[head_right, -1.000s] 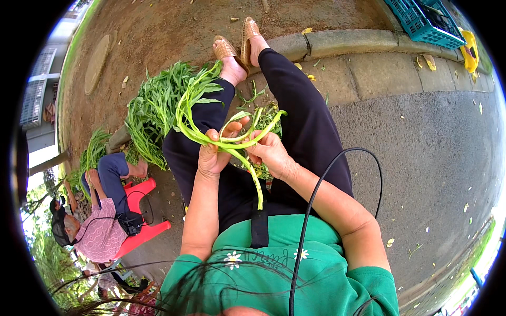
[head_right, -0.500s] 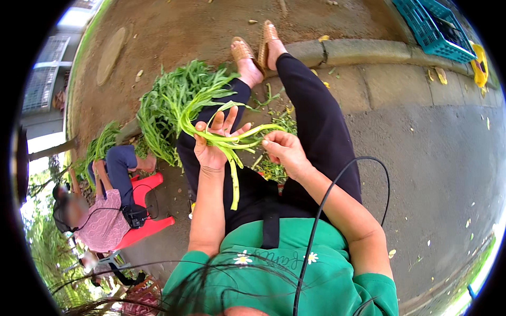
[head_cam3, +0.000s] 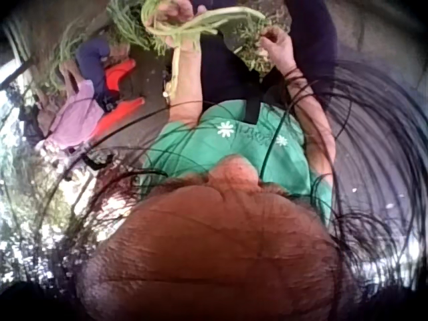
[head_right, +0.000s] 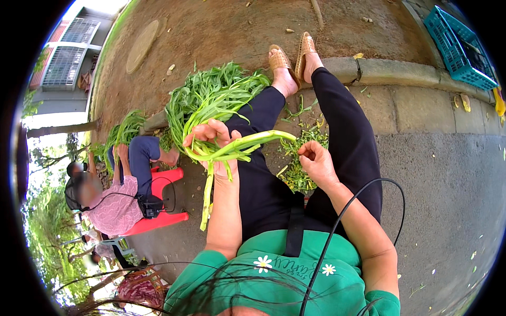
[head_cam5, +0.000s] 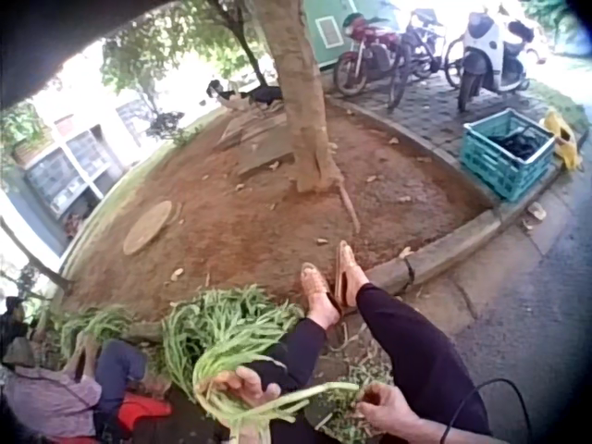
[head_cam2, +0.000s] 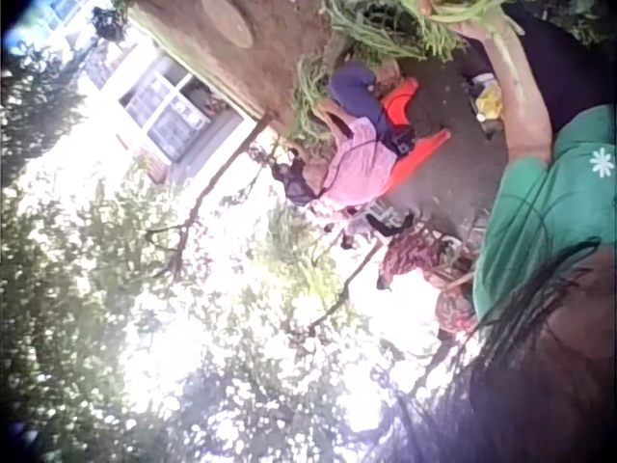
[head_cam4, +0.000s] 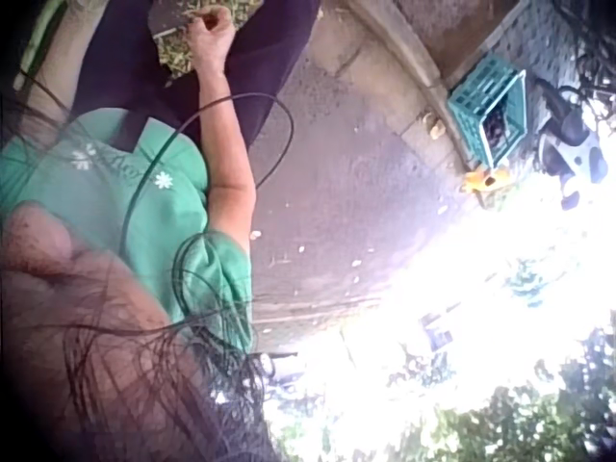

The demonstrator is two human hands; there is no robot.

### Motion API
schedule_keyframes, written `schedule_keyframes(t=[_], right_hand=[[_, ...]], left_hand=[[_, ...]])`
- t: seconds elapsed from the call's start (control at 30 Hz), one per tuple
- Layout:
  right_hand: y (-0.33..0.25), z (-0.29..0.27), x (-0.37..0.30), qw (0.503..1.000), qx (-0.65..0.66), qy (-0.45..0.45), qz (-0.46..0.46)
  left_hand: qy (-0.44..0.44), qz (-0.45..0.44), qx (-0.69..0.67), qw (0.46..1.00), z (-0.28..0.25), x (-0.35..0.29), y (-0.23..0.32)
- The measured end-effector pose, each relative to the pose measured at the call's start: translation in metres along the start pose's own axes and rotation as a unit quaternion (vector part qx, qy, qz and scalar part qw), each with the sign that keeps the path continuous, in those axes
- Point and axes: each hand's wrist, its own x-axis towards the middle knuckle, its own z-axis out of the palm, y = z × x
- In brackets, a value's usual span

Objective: The person holds a bunch of green leafy vegetables and picks the leaves off the stems by hand, placing the leaves in a pile.

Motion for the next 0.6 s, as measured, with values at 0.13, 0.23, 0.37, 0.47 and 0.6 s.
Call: schedule_keyframes(t=[0.13,0.23,0.37,0.47,0.6], right_hand=[[0.005,-0.003,0.004,0.991,-0.128,0.023,-0.035],[0.007,-0.004,0.007,0.985,-0.165,0.028,-0.039],[0.011,-0.004,0.010,0.986,-0.159,0.030,-0.037],[0.009,-0.002,0.011,0.980,-0.186,0.043,-0.051],[0.007,-0.003,0.010,0.975,-0.212,0.036,-0.053]], left_hand=[[0.042,0.031,0.012,0.999,-0.007,-0.006,0.010],[0.075,0.043,0.035,0.996,-0.013,-0.010,0.012],[0.103,0.045,0.073,0.991,-0.023,-0.014,0.009],[0.096,0.038,0.093,0.990,-0.025,-0.014,0.008],[0.102,0.025,0.107,0.989,-0.027,-0.017,0.008]])
